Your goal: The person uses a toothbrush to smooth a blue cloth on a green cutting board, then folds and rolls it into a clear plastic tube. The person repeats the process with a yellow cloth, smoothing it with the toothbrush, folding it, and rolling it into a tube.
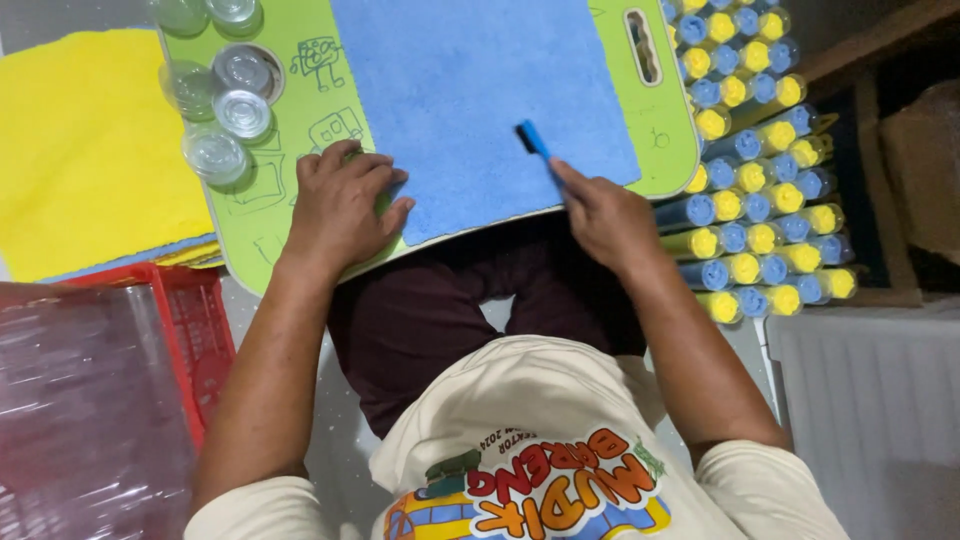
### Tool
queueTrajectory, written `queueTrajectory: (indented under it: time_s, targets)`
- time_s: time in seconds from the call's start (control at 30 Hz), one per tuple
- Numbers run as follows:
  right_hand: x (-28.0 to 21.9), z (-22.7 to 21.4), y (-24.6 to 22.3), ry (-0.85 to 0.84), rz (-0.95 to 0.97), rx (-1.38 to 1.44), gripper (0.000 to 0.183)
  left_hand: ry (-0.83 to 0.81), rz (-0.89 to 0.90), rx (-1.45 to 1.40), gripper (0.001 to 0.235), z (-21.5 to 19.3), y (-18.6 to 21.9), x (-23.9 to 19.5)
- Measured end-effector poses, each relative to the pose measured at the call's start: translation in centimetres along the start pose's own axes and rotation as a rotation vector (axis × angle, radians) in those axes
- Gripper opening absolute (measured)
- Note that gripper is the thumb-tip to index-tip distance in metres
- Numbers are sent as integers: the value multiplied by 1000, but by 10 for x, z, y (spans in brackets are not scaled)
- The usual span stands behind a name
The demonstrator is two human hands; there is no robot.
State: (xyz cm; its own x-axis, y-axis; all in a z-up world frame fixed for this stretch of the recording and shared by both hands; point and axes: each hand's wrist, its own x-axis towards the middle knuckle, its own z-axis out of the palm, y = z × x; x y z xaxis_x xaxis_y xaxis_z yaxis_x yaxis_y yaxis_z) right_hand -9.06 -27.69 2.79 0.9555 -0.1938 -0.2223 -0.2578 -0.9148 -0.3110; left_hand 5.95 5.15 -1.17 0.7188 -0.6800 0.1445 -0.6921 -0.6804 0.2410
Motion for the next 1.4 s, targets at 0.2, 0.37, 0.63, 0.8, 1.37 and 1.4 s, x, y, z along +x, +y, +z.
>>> queueTrajectory:
  time_s: [0.2,0.37,0.63,0.8,1.37,1.4]
  targets:
    - [-21,-26,65,111,179,103,50,-9,-5,-29,32,-4,3,2]
    - [-10,-40,38,219,89,148,50,28,24,-50,29,-9,1,7]
    - [34,-1,-87,126,-364,65,46,42,63,-32,26,-24,-4,30]
    - [43,-4,-95,-32,-360,105,48,-150,23,-80,32,-27,-4,35]
    - [16,-29,53,293,-17,137,48,-148,25,-95,29,-30,-3,37]
    - [19,-27,44,367,-119,142,47,-94,45,-116,26,-28,-4,37]
